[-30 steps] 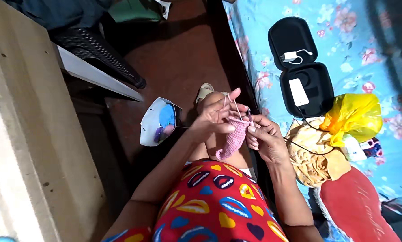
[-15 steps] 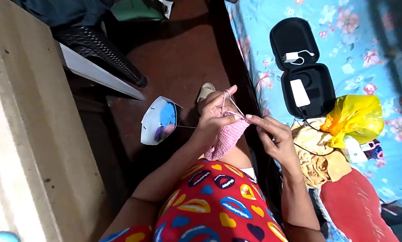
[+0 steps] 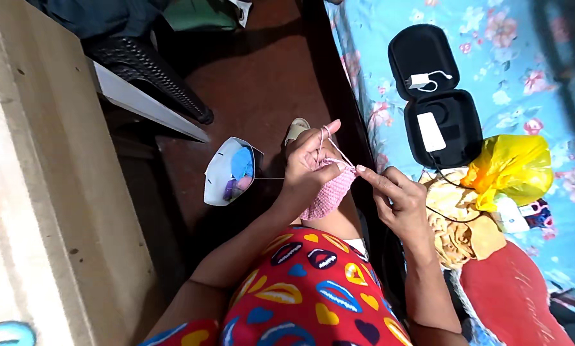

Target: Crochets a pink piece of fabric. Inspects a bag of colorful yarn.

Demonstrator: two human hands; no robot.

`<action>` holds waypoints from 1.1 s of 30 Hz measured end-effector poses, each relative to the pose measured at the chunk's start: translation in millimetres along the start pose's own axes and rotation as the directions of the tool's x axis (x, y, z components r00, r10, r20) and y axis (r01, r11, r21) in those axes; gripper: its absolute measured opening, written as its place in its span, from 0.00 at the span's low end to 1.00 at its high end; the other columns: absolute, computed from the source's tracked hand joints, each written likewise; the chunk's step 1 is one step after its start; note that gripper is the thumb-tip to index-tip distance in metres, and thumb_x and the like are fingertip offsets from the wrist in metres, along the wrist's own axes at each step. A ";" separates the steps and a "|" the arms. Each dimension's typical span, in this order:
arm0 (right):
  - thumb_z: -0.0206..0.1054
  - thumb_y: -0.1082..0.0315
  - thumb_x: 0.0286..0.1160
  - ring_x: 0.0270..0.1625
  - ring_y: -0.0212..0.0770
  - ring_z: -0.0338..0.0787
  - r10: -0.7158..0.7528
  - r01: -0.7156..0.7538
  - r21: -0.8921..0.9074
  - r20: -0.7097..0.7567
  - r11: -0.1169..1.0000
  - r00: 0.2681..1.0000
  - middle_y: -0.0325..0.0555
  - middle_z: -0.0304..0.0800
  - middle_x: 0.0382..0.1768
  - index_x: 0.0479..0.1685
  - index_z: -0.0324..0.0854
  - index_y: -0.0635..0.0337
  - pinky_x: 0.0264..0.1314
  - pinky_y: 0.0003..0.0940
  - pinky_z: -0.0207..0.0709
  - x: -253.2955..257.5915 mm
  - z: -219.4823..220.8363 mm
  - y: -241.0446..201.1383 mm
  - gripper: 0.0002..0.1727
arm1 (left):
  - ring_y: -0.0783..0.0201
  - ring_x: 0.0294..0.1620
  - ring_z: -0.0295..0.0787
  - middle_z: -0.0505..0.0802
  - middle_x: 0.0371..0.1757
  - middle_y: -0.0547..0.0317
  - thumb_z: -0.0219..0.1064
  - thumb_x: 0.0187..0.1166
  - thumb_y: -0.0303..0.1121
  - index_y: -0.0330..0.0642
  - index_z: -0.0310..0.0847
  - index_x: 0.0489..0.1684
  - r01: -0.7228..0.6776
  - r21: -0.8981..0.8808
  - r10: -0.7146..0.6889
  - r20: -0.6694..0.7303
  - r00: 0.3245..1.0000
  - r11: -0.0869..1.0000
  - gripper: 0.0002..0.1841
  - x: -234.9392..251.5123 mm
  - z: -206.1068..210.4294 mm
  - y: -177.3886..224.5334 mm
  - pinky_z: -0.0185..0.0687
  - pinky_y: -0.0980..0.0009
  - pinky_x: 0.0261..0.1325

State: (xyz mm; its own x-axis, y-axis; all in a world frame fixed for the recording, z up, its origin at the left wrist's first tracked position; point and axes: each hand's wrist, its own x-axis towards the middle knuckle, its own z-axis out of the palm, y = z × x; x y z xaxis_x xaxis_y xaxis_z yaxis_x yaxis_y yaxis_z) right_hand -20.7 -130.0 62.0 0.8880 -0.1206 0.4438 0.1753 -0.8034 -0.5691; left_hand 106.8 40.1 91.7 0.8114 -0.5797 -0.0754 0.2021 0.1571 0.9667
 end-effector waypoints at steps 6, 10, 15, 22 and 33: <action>0.61 0.73 0.77 0.19 0.38 0.71 -0.016 0.013 -0.097 -0.028 0.995 0.999 0.46 0.74 0.22 0.63 0.92 0.51 0.19 0.31 0.62 -0.4 2.9 -7.3 0.21 | 0.71 0.35 0.90 0.93 0.38 0.56 0.65 0.65 0.09 0.24 0.65 0.81 -0.027 0.006 0.027 -0.009 1.000 1.000 0.36 -1.8 3.7 -1.9 0.88 0.77 0.47; 0.62 0.74 0.76 0.19 0.38 0.73 -0.015 0.011 -0.091 -0.042 0.996 0.999 0.46 0.76 0.23 0.62 0.93 0.53 0.19 0.31 0.63 -1.4 4.1 -9.1 0.20 | 0.73 0.31 0.89 0.93 0.35 0.58 0.66 0.68 0.12 0.30 0.66 0.83 0.021 0.013 -0.021 0.011 1.000 1.000 0.36 -5.9 2.7 -1.4 0.88 0.78 0.41; 0.61 0.74 0.78 0.26 0.25 0.73 0.117 -0.106 0.260 -0.025 0.960 0.993 0.40 0.77 0.26 0.62 0.92 0.58 0.29 0.18 0.68 -5.4 5.4 -6.3 0.19 | 0.72 0.25 0.87 0.93 0.33 0.57 0.64 0.73 0.14 0.45 0.64 0.89 0.091 -0.023 -0.089 0.058 0.994 0.996 0.38 -12.7 1.6 -2.3 0.85 0.78 0.31; 0.64 0.80 0.74 0.23 0.19 0.76 0.527 -0.480 0.722 0.188 0.498 0.829 0.34 0.91 0.34 0.68 0.85 0.61 0.25 0.14 0.70 6.9 2.6 -42.4 0.22 | 0.68 0.36 0.90 0.92 0.35 0.52 0.65 0.78 0.23 0.33 0.83 0.59 -0.607 0.465 0.610 0.167 0.775 0.644 0.13 -26.1 14.3 -37.2 0.87 0.71 0.44; 0.63 0.73 0.79 0.30 0.35 0.85 -0.070 0.076 0.029 -0.187 0.997 0.980 0.49 0.87 0.29 0.43 0.86 0.65 0.33 0.23 0.78 -2.6 2.2 -15.8 0.07 | 0.73 0.26 0.86 0.92 0.34 0.58 0.62 0.74 0.14 0.46 0.54 0.93 0.040 -0.061 -0.029 0.165 0.986 0.997 0.42 -15.6 -1.9 11.9 0.84 0.80 0.30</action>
State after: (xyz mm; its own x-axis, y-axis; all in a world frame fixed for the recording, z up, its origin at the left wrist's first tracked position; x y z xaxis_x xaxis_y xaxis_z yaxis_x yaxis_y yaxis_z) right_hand -24.8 -115.7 68.3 0.7784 -0.1713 0.6039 0.2550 -0.7928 -0.5536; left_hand 97.5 52.5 103.9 0.7035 -0.7080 -0.0622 0.2674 0.1827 0.9461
